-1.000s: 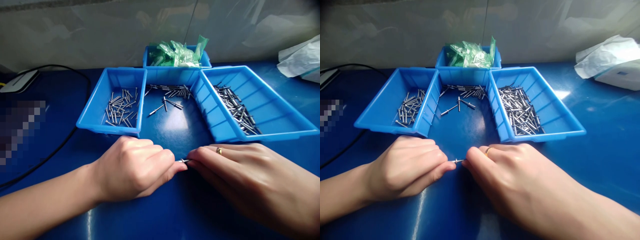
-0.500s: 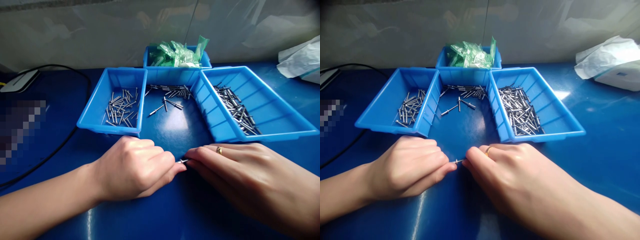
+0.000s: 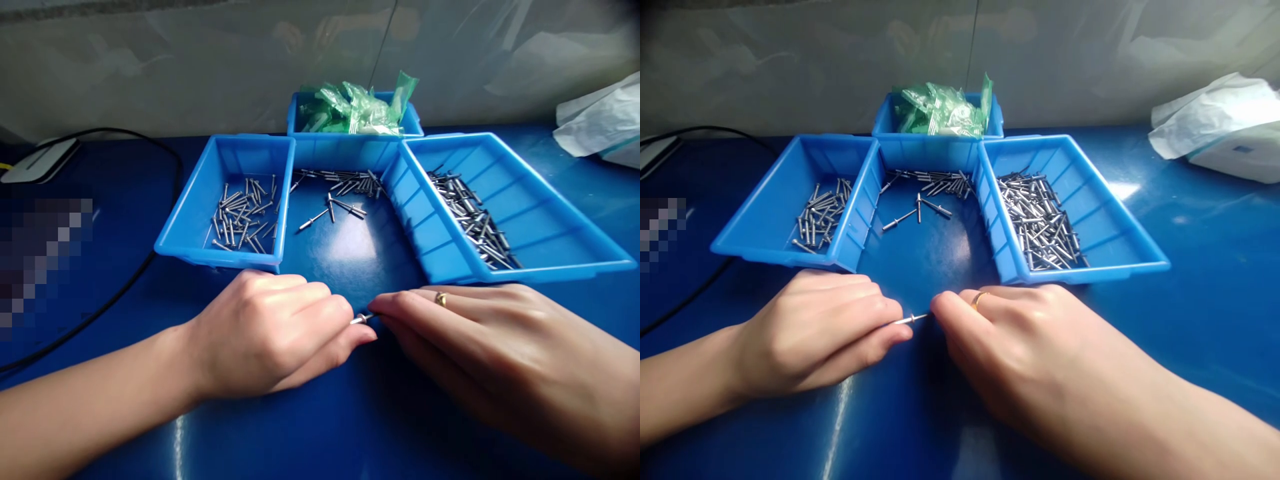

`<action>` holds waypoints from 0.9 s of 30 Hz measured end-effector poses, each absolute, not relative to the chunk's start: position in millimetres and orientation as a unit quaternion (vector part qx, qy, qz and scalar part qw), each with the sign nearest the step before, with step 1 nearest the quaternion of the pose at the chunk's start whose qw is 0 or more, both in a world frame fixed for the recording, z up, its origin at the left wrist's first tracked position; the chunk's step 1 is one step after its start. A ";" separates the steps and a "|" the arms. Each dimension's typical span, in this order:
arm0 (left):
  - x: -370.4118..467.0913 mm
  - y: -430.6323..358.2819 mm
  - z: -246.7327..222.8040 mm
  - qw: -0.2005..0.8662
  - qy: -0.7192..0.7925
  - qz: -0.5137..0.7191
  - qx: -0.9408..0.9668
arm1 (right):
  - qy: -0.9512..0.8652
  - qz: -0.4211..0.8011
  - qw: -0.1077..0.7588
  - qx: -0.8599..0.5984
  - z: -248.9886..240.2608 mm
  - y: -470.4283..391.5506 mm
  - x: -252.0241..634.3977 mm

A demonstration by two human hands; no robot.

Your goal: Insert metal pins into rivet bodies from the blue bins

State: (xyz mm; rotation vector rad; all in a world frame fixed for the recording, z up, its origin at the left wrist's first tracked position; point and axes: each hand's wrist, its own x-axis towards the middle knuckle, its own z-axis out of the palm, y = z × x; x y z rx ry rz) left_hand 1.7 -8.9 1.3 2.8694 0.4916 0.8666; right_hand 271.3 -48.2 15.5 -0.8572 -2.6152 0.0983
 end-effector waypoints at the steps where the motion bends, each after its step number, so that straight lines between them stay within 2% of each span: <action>1: 1.6 -8.7 1.8 0.053 0.162 0.287 0.943 | -0.931 0.038 0.195 -0.306 15.7 -47.2 271.3; 14: 0.3 -9.1 0.9 0.071 0.150 0.294 0.941 | -0.900 0.056 0.143 -0.408 -8.0 -75.1 293.5; 18: -1.1 -7.5 4.6 0.105 0.153 0.291 0.939 | -0.901 0.080 0.153 -0.398 -0.8 -66.4 286.1; 23: -1.7 -4.7 10.0 0.091 0.137 0.265 0.950 | -0.920 0.109 0.197 -0.322 14.9 -52.9 270.7; 27: -0.2 -7.2 4.1 0.095 0.134 0.300 0.940 | -0.923 0.118 0.190 -0.314 18.4 -52.9 267.6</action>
